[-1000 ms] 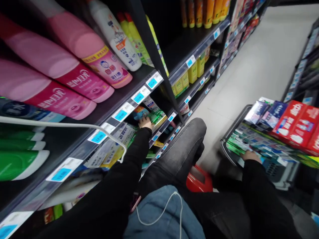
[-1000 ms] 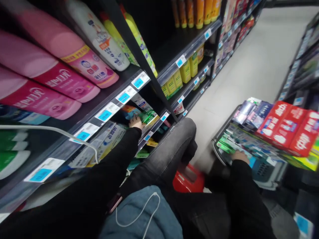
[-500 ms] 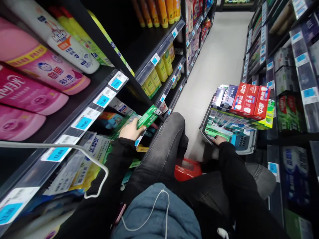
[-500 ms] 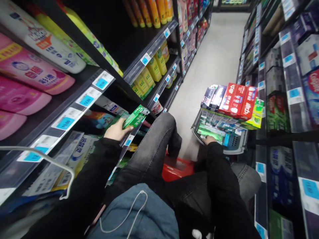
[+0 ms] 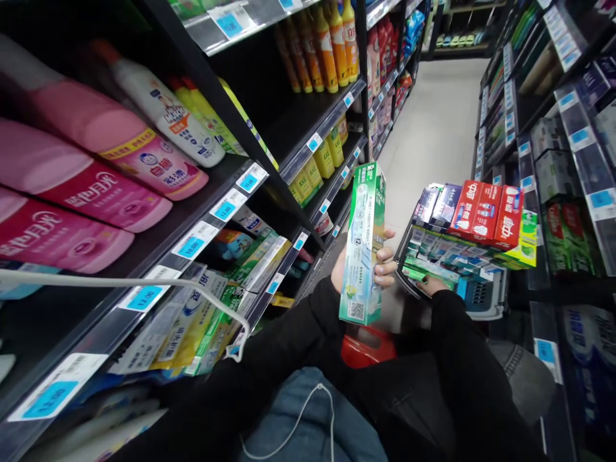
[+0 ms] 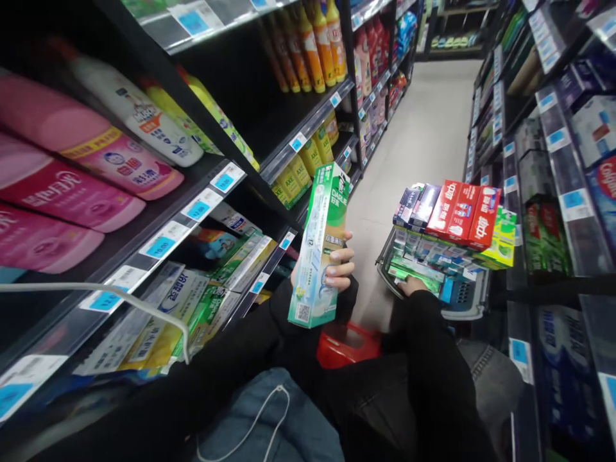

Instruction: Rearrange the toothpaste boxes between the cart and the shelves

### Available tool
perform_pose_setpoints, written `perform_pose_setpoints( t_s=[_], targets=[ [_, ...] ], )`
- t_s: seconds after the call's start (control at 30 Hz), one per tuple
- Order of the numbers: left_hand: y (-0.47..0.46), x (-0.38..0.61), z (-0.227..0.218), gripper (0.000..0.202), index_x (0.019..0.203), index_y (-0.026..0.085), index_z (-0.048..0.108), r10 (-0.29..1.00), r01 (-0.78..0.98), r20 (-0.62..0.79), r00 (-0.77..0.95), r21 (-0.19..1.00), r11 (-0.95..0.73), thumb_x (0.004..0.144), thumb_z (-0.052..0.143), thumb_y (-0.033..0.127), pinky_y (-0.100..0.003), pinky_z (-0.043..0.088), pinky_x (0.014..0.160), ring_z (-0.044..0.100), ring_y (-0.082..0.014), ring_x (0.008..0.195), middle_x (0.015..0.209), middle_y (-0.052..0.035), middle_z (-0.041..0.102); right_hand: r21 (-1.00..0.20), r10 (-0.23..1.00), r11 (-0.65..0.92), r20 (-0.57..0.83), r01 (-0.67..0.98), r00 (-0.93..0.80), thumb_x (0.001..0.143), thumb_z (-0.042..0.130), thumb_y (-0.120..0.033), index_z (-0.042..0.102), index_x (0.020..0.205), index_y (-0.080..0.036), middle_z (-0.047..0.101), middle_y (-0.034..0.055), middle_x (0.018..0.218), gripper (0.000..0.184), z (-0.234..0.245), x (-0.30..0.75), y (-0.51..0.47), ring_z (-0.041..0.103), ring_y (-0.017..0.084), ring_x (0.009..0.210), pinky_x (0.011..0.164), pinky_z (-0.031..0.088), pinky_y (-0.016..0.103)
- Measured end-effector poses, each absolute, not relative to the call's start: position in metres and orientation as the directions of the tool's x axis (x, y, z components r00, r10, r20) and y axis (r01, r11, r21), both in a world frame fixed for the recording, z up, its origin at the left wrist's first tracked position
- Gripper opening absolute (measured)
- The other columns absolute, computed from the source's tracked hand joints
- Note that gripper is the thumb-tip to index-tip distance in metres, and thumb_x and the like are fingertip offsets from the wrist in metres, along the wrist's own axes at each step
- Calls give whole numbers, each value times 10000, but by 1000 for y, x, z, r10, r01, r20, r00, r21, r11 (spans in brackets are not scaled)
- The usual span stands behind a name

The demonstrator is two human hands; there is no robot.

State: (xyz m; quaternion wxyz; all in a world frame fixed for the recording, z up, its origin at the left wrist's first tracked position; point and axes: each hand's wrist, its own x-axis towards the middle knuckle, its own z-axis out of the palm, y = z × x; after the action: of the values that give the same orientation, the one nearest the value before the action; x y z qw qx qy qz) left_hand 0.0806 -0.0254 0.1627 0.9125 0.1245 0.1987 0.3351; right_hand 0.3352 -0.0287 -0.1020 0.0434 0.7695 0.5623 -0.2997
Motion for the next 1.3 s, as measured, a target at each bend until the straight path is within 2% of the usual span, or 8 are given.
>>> perform_pose_setpoints(
  t_s=[0.2,0.37,0.5,0.67,0.8,0.9,1.03,1.3],
  targets=[
    [-17,95,129,516,970,159,635,794,-670,-335,508,425,608,902,456,637,-259,464,563,533,-129,576,686,-18,564,-565,902,-350,-418,747,107,934,437,-391,641,1092,-143,697,122,1065,358,-67,317,-17,643,229,1022,909,486,330],
    [-9,110,79,425,1186,140,560,856,-671,-373,357,536,513,917,565,469,-381,484,983,648,-212,1010,1038,-107,674,-972,993,89,69,220,-96,879,360,-725,554,1231,-180,672,109,1093,677,-10,278,-24,650,231,967,839,520,354],
    [-12,117,40,599,1325,215,458,881,-525,-304,363,714,463,838,669,493,-456,410,1095,597,-235,1173,1247,-111,617,-844,967,206,97,495,-236,753,680,-625,603,1165,-194,686,79,1000,601,12,271,-29,639,232,897,832,498,341],
    [1,90,31,834,1380,161,450,900,166,-201,387,975,146,679,806,438,-475,142,1240,303,-307,1442,1456,-165,458,-578,984,60,-100,814,-144,794,694,-391,585,1182,-179,660,109,1120,456,-5,334,-26,613,264,1027,892,471,347],
    [23,42,43,698,1426,125,441,959,832,-48,278,511,-216,796,679,309,-555,1,1231,169,-357,1484,1521,-166,383,-191,894,-346,-363,919,261,822,652,-307,532,1268,-129,602,202,1202,494,-38,394,-27,592,321,1092,907,468,416],
    [34,15,39,711,1468,92,385,986,970,-166,27,242,14,860,596,396,-553,179,1204,266,-398,1443,1521,-205,366,-9,722,-520,-539,854,434,851,591,-251,509,1325,-159,553,217,1271,490,-71,405,-29,574,342,1134,917,456,512],
    [40,2,27,778,1512,82,284,934,954,-353,-58,257,157,896,515,499,-465,375,1113,451,-374,1339,1464,-236,422,48,669,-511,-604,858,433,901,392,-103,546,1315,-193,529,189,1328,450,-114,382,-30,533,317,1206,961,404,547],
    [46,-2,22,778,1480,71,318,943,953,-329,-45,270,139,873,529,509,-477,386,1105,472,-371,1321,1422,-245,462,62,760,-427,-517,902,395,955,234,-123,525,1333,-164,489,212,1393,479,-162,369,-26,439,328,1273,977,342,546]
  ],
)
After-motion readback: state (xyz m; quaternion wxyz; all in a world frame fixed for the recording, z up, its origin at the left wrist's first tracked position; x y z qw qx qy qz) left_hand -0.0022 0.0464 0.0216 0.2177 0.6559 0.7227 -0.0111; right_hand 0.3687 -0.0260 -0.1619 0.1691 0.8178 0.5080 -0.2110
